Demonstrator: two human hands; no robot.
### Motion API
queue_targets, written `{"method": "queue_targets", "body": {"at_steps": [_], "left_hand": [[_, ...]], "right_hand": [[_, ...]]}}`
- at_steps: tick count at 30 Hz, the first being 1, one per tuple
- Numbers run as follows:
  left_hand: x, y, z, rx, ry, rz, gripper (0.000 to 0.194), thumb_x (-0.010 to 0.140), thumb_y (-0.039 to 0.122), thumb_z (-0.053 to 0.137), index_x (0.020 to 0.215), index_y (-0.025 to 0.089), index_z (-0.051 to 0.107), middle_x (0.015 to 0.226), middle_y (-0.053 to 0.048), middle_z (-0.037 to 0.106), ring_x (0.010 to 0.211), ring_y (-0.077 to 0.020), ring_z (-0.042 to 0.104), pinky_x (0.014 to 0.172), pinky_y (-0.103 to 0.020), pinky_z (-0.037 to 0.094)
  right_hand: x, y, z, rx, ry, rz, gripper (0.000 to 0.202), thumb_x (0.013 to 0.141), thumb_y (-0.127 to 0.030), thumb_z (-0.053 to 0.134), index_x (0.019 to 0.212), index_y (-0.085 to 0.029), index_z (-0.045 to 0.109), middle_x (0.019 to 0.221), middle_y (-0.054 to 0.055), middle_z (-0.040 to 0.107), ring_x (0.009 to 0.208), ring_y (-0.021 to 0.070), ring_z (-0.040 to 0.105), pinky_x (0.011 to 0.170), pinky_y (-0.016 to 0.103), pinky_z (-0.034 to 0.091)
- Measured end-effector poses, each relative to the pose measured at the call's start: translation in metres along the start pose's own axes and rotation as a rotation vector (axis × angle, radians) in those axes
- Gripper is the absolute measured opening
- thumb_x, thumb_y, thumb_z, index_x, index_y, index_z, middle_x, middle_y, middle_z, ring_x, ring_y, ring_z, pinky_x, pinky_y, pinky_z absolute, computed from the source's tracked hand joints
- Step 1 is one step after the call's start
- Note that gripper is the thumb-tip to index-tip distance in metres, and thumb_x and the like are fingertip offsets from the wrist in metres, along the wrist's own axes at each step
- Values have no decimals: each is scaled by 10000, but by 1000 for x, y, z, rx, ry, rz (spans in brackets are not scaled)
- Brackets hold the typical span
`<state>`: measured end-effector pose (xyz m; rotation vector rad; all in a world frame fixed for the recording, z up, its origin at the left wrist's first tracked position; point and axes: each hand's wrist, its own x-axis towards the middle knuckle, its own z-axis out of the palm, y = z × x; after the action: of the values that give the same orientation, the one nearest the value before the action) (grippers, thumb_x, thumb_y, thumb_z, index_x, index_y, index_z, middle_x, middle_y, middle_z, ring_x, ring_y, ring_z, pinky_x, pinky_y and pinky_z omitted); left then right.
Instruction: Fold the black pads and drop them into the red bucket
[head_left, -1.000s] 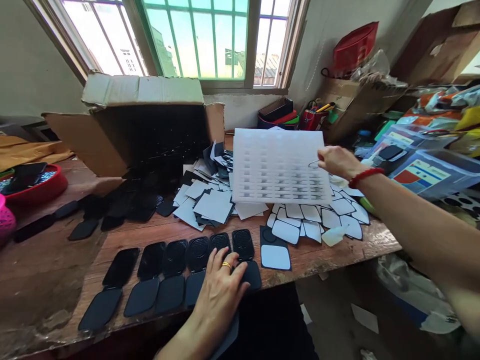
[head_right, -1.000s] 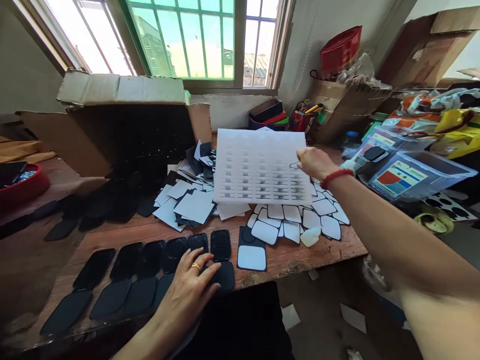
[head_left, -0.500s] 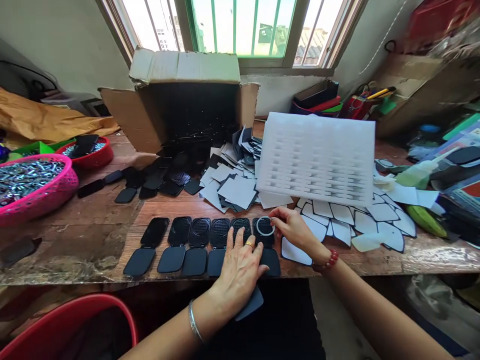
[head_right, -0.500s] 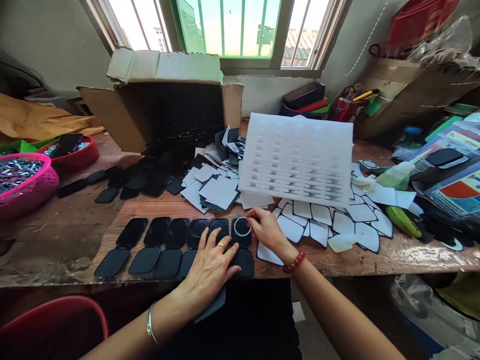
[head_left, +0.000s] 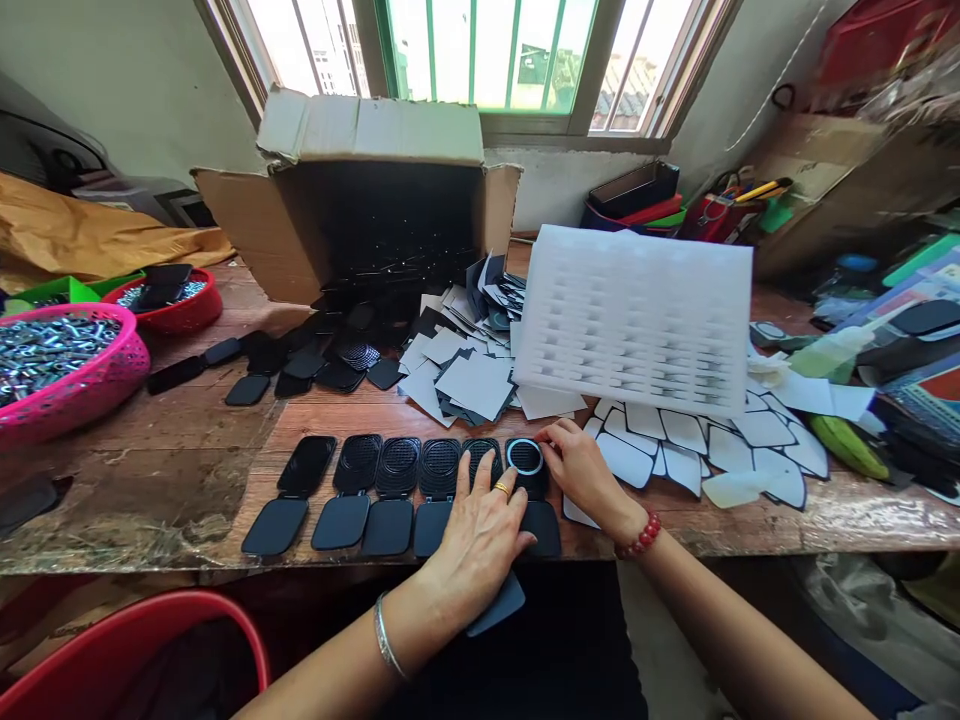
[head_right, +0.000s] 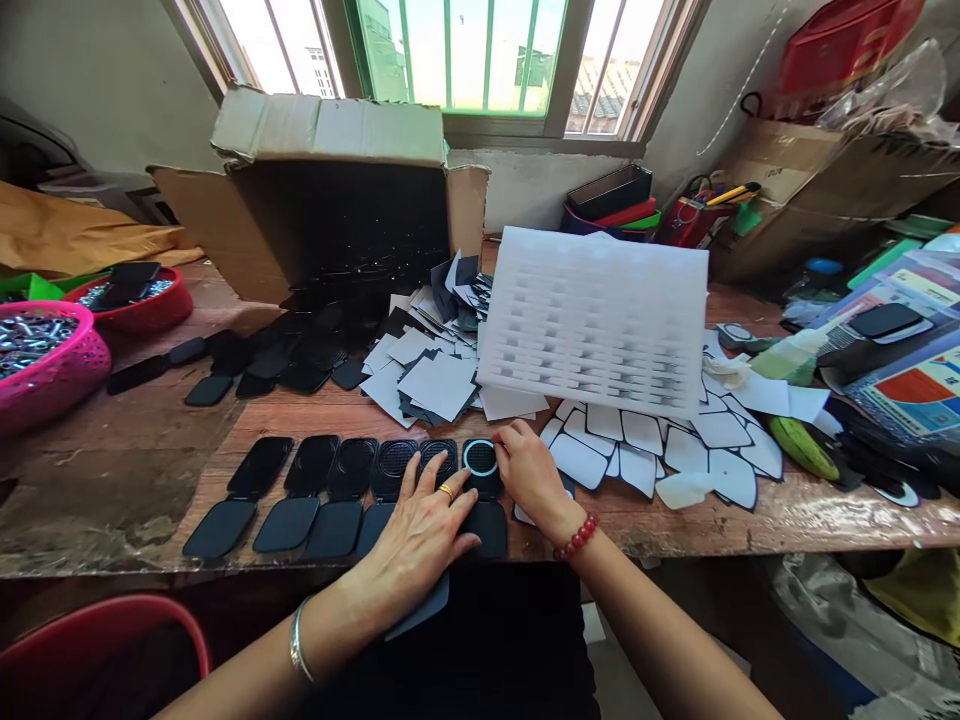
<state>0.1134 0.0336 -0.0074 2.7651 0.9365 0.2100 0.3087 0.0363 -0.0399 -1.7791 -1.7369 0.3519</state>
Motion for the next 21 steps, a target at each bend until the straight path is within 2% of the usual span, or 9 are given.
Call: {"method": "queue_targets", "body": {"at_steps": [6, 9, 11, 13, 15, 17, 19, 21], "left_hand": [[3, -5, 5, 23, 8, 80, 348, 816, 356, 726, 1099, 180, 623, 1355, -112, 596, 1381, -394, 372, 1129, -670, 234], [6, -10, 10, 19, 29, 112, 300, 814, 354, 717, 1057, 196, 639, 1300, -116, 632, 1350, -394, 419, 1108, -688, 250], [7, -13, 13, 11, 52, 130, 299, 815, 363, 710, 1064, 210, 648, 1285, -118, 640, 1345, -392, 427, 1097, -689, 264], [5, -16, 16, 24, 84, 130, 316, 805, 360, 717, 1078, 213, 657, 1317, -133, 617, 1349, -401, 418, 1087, -691, 271], [1, -18, 18, 49, 126, 128, 340, 790, 334, 728, 1098, 207, 662, 1356, -161, 579, 1349, -417, 410, 1071, -692, 290], [-3, -20, 19, 62, 176, 134, 357, 791, 305, 719, 1130, 211, 656, 1370, -178, 558, 1341, -421, 417, 1053, -679, 323], [-8, -21, 17, 57, 229, 139, 354, 808, 287, 690, 1155, 228, 647, 1346, -167, 572, 1321, -402, 443, 1044, -647, 360], [-12, -24, 16, 44, 271, 141, 334, 826, 274, 657, 1159, 246, 644, 1307, -138, 594, 1290, -373, 478, 1042, -611, 389]], "right_hand": [[-17, -7, -5, -80, -81, -20, 143, 843, -112, 608, 905, -191, 711, 883, 55, 628, 745, 175, 630, 684, 290, 508], [-16, -12, -21, -134, -86, -30, 133, 843, -116, 630, 896, -201, 717, 886, 38, 646, 742, 153, 637, 679, 258, 505], [-10, -8, -50, -181, -62, -26, 118, 850, -127, 623, 845, -209, 708, 865, 26, 655, 751, 148, 635, 688, 252, 498], [-1, 3, -93, -247, -12, 1, 111, 853, -155, 613, 801, -212, 693, 832, 27, 659, 756, 167, 627, 696, 280, 489], [11, 23, -142, -327, 56, 49, 100, 836, -182, 609, 778, -219, 682, 809, 38, 659, 748, 197, 609, 690, 322, 474], [22, 48, -184, -405, 107, 103, 126, 784, -144, 599, 696, -217, 652, 748, 39, 646, 692, 202, 570, 673, 342, 453], [33, 72, -212, -467, 122, 143, 164, 710, -94, 600, 596, -210, 589, 680, 36, 617, 654, 197, 538, 659, 342, 435], [39, 91, -222, -506, 109, 155, 171, 659, -79, 612, 570, -210, 548, 663, 28, 603, 640, 186, 519, 644, 327, 424]]}}
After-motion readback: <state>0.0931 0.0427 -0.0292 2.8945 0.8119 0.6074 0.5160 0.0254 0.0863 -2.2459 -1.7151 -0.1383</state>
